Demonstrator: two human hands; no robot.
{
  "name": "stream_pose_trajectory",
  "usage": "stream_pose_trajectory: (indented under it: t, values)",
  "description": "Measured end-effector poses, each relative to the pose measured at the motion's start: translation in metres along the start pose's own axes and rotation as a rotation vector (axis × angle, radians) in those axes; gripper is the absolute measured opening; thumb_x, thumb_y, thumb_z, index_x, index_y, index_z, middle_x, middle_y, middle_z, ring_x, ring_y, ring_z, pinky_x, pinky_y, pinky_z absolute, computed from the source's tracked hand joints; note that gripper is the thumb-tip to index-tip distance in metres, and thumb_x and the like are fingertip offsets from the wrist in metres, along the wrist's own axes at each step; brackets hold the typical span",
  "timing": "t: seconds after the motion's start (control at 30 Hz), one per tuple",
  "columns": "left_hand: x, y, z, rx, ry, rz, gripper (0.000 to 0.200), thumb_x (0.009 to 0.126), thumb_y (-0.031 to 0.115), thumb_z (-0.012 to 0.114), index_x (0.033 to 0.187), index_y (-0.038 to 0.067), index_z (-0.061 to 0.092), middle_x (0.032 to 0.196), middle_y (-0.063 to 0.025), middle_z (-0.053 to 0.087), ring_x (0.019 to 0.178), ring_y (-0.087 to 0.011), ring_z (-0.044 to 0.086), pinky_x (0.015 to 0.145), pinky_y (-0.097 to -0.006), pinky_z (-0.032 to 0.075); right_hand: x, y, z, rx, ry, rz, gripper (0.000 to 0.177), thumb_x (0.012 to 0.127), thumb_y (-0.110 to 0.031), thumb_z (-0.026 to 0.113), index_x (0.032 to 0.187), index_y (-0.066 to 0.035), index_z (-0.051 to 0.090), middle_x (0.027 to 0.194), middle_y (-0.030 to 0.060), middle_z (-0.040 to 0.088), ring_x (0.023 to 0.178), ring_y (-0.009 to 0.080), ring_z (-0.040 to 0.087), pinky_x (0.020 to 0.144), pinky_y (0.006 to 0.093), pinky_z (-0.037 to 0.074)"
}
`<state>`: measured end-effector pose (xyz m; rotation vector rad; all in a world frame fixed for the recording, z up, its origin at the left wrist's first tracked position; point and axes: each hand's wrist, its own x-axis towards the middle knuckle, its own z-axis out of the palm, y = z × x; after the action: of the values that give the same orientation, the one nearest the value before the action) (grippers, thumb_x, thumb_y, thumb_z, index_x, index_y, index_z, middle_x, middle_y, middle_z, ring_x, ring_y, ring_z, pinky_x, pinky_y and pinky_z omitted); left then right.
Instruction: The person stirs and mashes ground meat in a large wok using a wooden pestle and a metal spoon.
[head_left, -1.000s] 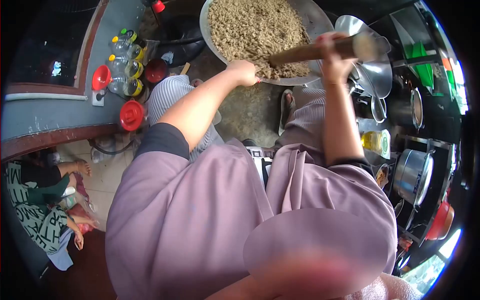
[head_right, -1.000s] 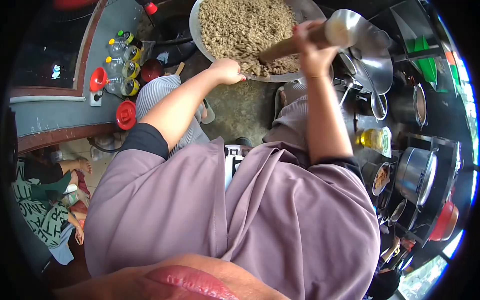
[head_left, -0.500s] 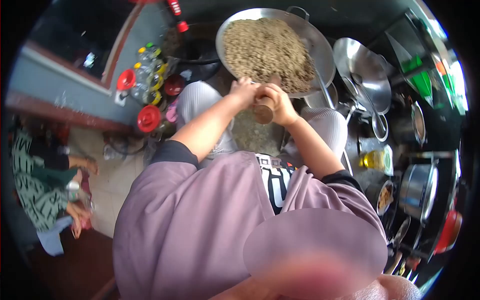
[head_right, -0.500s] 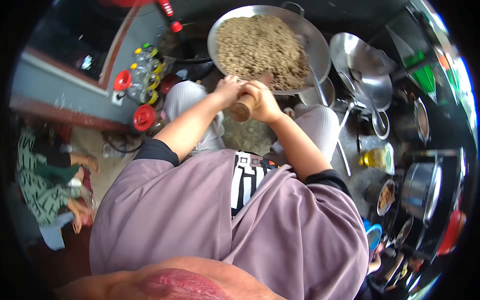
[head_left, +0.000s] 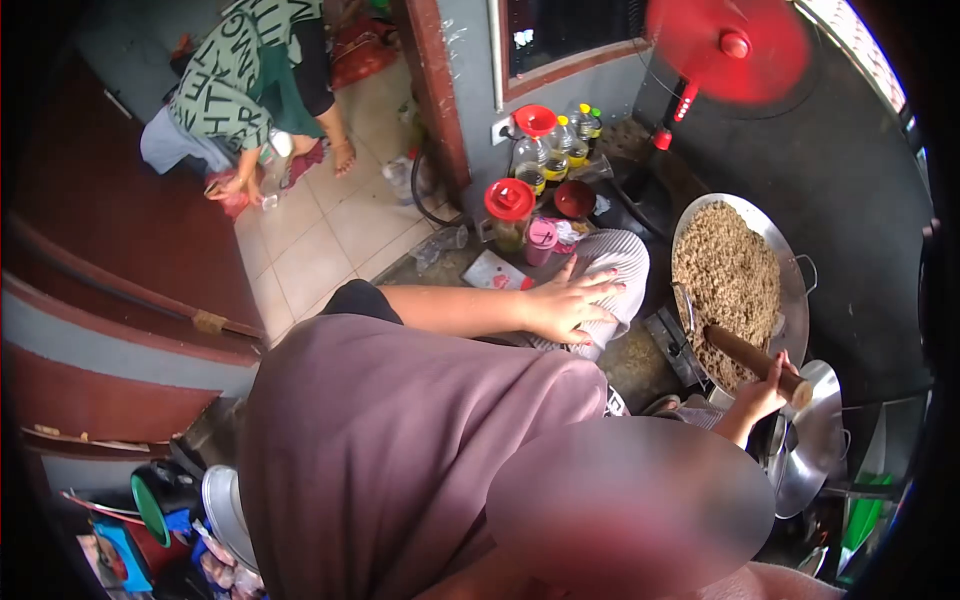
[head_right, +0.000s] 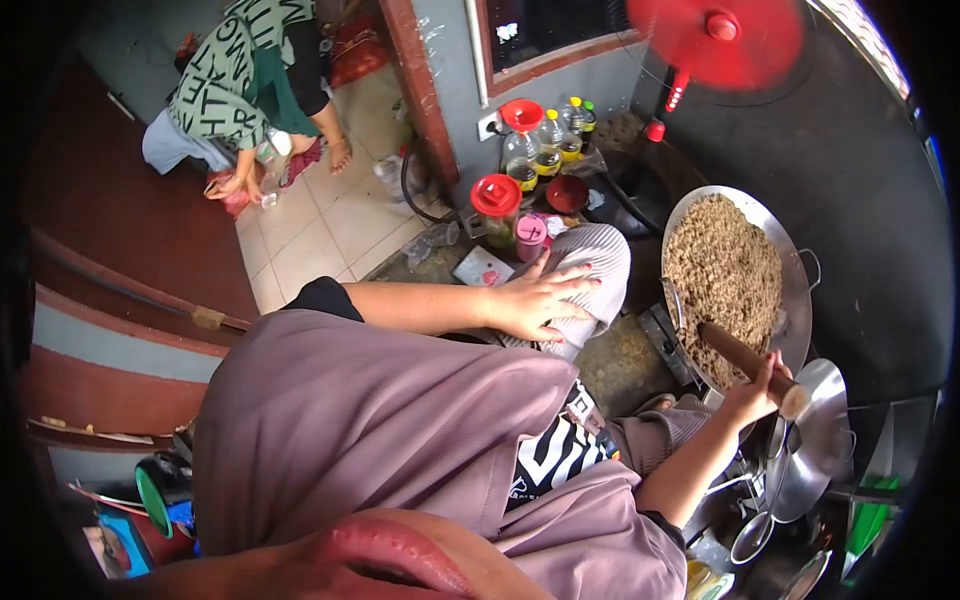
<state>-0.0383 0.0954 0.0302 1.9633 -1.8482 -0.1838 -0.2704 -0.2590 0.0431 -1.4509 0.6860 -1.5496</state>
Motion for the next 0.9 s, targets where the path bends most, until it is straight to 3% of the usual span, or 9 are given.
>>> stream_pose_trajectory:
  t: [0.13, 0.33, 0.4, 0.47, 0.5, 0.53, 0.6, 0.73, 0.9]
  values:
    - [-0.006, 0.005, 0.006, 0.058, 0.128, -0.032, 0.042, 0.076, 0.033, 0.07, 0.116, 0.02, 0.066, 0.151, -0.0073, 0.034, 0.146, -0.0273, 0.019, 0.104, -0.0751, 0.014, -0.007, -0.026, 0.007, 0.031, 0.021, -0.033, 0.021, 0.083, -0.004, 0.072, 0.098, 0.002, 0.058, 0.101, 0.0133, 0.064, 0.098, 0.0234, 0.061, 0.094, 0.0381, 0.047]
    - [0.001, 0.001, 0.018, 0.064, 0.233, 0.025, 0.036, 0.072, 0.029, 0.071, 0.107, 0.02, 0.071, 0.145, -0.007, 0.044, 0.143, -0.0272, 0.028, 0.104, -0.0726, 0.019, -0.018, -0.045, 0.046, -0.071, -0.237, -0.443, 0.02, 0.084, 0.0, 0.07, 0.098, 0.001, 0.057, 0.104, 0.0128, 0.062, 0.1, 0.0258, 0.061, 0.094, 0.0384, 0.047]
    - [0.007, 0.003, 0.019, 0.089, 0.21, 0.033, 0.038, 0.071, 0.028, 0.071, 0.107, 0.02, 0.07, 0.144, -0.0072, 0.044, 0.142, -0.0272, 0.029, 0.105, -0.0728, 0.019, -0.008, -0.015, 0.057, -0.272, -0.397, -0.481, 0.025, 0.084, -0.007, 0.073, 0.103, -0.002, 0.057, 0.103, 0.011, 0.062, 0.106, 0.0258, 0.057, 0.094, 0.0379, 0.047]
    - [0.013, 0.003, 0.025, 0.078, 0.248, 0.048, 0.034, 0.069, 0.027, 0.07, 0.102, 0.019, 0.07, 0.141, -0.0069, 0.046, 0.14, -0.0265, 0.03, 0.104, -0.0735, 0.02, -0.009, 0.017, 0.068, -0.456, -0.414, -0.688, 0.033, 0.081, -0.018, 0.079, 0.104, -0.006, 0.059, 0.101, 0.0119, 0.062, 0.103, 0.0269, 0.056, 0.09, 0.0395, 0.048]
    - [0.016, 0.003, 0.029, 0.064, 0.239, 0.038, 0.033, 0.068, 0.027, 0.07, 0.1, 0.019, 0.069, 0.139, -0.0064, 0.048, 0.139, -0.0265, 0.032, 0.103, -0.0735, 0.02, -0.01, 0.031, 0.065, -0.75, -0.531, -0.649, 0.044, 0.074, -0.029, 0.083, 0.106, -0.01, 0.06, 0.105, 0.0139, 0.058, 0.099, 0.0287, 0.056, 0.086, 0.0423, 0.048]
    - [0.019, 0.003, 0.033, 0.046, 0.226, 0.03, 0.031, 0.068, 0.026, 0.069, 0.099, 0.019, 0.069, 0.137, -0.0059, 0.049, 0.138, -0.0265, 0.033, 0.103, -0.0735, 0.021, -0.02, 0.05, 0.066, -0.758, -0.539, -0.597, 0.052, 0.071, -0.035, 0.084, 0.111, -0.012, 0.06, 0.106, 0.017, 0.055, 0.096, 0.0329, 0.055, 0.084, 0.0445, 0.048]
    - [0.028, 0.008, 0.036, 0.148, 0.323, 0.05, 0.025, 0.068, 0.027, 0.07, 0.092, 0.018, 0.07, 0.12, -0.0108, 0.057, 0.132, -0.0277, 0.038, 0.104, -0.0632, 0.027, -0.046, 0.03, 0.079, -0.76, -0.48, -0.554, 0.055, 0.071, -0.037, 0.084, 0.115, -0.015, 0.06, 0.103, 0.0182, 0.055, 0.093, 0.0351, 0.055, 0.081, 0.0465, 0.049]
    - [0.065, 0.017, 0.031, 0.066, 0.268, -0.033, 0.029, 0.068, 0.023, 0.071, 0.095, 0.013, 0.071, 0.107, -0.0088, 0.061, 0.116, -0.0276, 0.049, 0.096, -0.0456, 0.035, -0.057, 0.028, 0.088, -0.775, -0.382, -0.525, 0.062, 0.068, -0.039, 0.085, 0.119, -0.015, 0.058, 0.101, 0.0185, 0.056, 0.091, 0.0363, 0.056, 0.077, 0.0466, 0.051]
    - [0.128, 0.021, 0.028, -0.02, 0.043, -0.241, 0.046, 0.072, 0.02, 0.068, 0.117, 0.011, 0.064, 0.088, -0.0089, 0.066, 0.095, -0.028, 0.062, 0.081, -0.0433, 0.047, -0.055, 0.034, 0.081, -0.667, -0.344, -0.585, 0.06, 0.066, -0.032, 0.088, 0.117, -0.013, 0.061, 0.104, 0.0142, 0.059, 0.094, 0.0341, 0.059, 0.078, 0.044, 0.051]
